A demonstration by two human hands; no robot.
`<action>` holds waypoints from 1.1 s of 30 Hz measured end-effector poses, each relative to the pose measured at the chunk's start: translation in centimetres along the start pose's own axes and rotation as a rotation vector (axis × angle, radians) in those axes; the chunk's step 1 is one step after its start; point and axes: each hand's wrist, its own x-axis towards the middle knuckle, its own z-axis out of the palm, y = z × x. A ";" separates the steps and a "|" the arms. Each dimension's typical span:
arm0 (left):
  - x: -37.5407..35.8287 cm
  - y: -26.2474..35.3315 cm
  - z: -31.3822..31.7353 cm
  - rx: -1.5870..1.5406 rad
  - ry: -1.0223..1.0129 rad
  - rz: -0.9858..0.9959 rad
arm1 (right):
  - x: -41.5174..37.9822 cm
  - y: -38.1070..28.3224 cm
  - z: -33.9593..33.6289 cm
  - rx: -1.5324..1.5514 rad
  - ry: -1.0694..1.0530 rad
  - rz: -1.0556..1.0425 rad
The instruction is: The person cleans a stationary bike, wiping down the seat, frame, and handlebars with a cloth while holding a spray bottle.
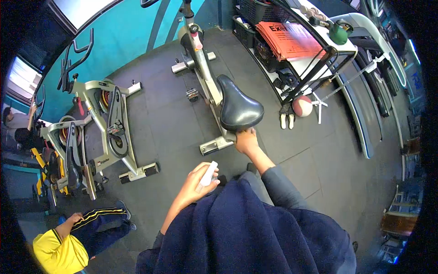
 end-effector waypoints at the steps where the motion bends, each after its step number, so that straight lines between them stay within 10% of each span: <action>1: -0.2 -0.1 -0.1 0.017 -0.007 -0.010 | -1.3 0.2 0.8 0.002 0.080 -0.027; 33: 0.6 -0.5 0.5 0.002 -0.053 -0.030 | -5.0 0.1 2.4 0.012 0.174 -0.016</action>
